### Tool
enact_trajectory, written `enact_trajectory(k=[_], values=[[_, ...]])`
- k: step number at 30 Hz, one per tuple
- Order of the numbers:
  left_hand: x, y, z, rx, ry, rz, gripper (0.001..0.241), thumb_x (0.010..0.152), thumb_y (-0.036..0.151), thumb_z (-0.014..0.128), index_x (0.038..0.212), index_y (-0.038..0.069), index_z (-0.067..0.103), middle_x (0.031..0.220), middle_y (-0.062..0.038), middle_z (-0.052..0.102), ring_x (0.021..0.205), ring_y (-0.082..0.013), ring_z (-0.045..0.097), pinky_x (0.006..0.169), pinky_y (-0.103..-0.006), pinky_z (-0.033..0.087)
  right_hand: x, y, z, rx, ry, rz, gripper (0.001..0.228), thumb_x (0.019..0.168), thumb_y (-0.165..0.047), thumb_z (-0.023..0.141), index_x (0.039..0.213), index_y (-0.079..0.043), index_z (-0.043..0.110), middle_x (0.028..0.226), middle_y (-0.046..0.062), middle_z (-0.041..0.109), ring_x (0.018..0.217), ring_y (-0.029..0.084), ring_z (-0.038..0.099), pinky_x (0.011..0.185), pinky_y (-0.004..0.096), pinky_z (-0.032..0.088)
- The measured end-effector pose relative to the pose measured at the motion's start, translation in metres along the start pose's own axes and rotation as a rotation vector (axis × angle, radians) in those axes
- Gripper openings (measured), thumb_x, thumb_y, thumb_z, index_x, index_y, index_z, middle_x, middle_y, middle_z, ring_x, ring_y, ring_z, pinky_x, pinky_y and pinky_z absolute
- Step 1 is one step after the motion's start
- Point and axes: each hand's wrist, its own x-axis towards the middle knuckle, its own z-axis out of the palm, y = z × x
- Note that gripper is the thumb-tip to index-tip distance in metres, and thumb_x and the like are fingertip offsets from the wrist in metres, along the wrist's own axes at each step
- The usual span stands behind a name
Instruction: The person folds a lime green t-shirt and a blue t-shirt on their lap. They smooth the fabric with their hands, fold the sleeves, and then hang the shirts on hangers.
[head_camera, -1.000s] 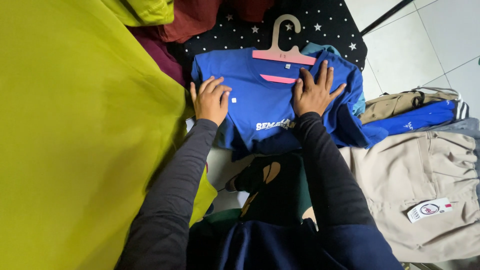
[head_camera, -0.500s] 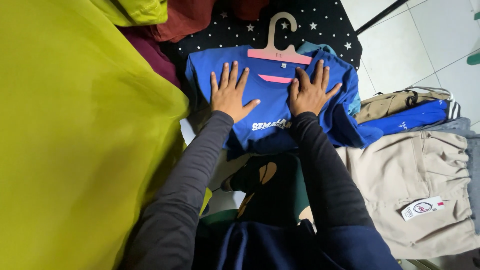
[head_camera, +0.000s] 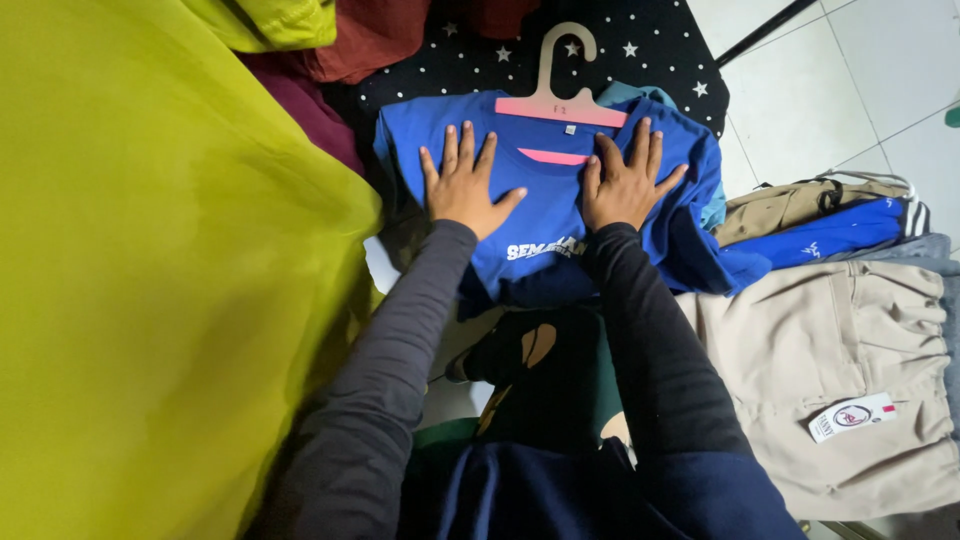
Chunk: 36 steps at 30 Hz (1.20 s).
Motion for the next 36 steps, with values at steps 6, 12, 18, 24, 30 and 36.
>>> enact_trajectory(k=[6, 12, 18, 24, 30, 36], values=[[-0.007, 0.024, -0.004, 0.071, 0.061, -0.082, 0.099, 0.083, 0.071, 0.061, 0.161, 0.017, 0.033, 0.168, -0.019, 0.024, 0.158, -0.0376, 0.013, 0.117, -0.0772, 0.0, 0.0, 0.0, 0.0, -0.01, 0.0, 0.003, 0.039, 0.103, -0.054, 0.048, 0.127, -0.035, 0.072, 0.161, 0.013, 0.042, 0.148, 0.037, 0.035, 0.109, 0.075, 0.007], [-0.009, 0.025, -0.006, 0.075, 0.164, -0.063, 0.098, 0.079, 0.069, 0.067, 0.156, 0.015, 0.041, 0.164, -0.02, 0.033, 0.156, -0.0385, 0.019, 0.116, -0.0782, 0.004, -0.002, 0.0, -0.001, -0.021, -0.04, -0.011, 0.037, 0.104, -0.051, 0.05, 0.13, -0.034, 0.07, 0.163, 0.015, 0.04, 0.15, 0.038, 0.034, 0.109, 0.076, 0.006], [-0.006, 0.026, 0.002, 0.074, 0.177, -0.085, 0.096, 0.081, 0.07, 0.063, 0.157, 0.015, 0.039, 0.165, -0.02, 0.031, 0.156, -0.038, 0.017, 0.117, -0.0779, 0.002, 0.001, -0.015, 0.011, -0.073, -0.09, -0.025, 0.045, 0.097, -0.043, 0.068, 0.138, -0.029, 0.067, 0.158, 0.019, 0.046, 0.149, 0.041, 0.033, 0.106, 0.081, 0.008], [-0.004, 0.023, 0.01, 0.084, 0.172, -0.103, 0.084, 0.087, 0.06, 0.056, 0.158, 0.018, 0.038, 0.166, -0.017, 0.031, 0.156, -0.0366, 0.02, 0.118, -0.0775, 0.002, -0.013, -0.077, 0.022, 0.122, -0.254, -0.178, 0.052, 0.109, -0.045, 0.044, 0.153, -0.019, 0.052, 0.159, 0.015, 0.048, 0.15, 0.032, 0.038, 0.118, 0.069, 0.003], [-0.003, 0.024, 0.011, 0.096, 0.212, -0.098, 0.084, 0.086, 0.061, 0.053, 0.156, 0.017, 0.04, 0.164, -0.018, 0.035, 0.155, -0.0372, 0.023, 0.118, -0.0774, 0.003, -0.011, -0.067, 0.015, 0.111, -0.322, -0.225, 0.056, 0.11, -0.05, 0.037, 0.158, -0.022, 0.045, 0.161, 0.014, 0.045, 0.149, 0.032, 0.039, 0.119, 0.068, 0.004], [-0.003, 0.026, 0.011, 0.093, 0.201, -0.109, 0.087, 0.087, 0.069, 0.046, 0.156, 0.016, 0.04, 0.164, -0.018, 0.033, 0.156, -0.0373, 0.02, 0.118, -0.0779, 0.001, 0.005, -0.041, 0.004, 0.14, -0.38, -0.367, 0.057, 0.108, -0.051, 0.045, 0.157, -0.023, 0.046, 0.158, 0.012, 0.049, 0.145, 0.031, 0.045, 0.116, 0.062, 0.024]])
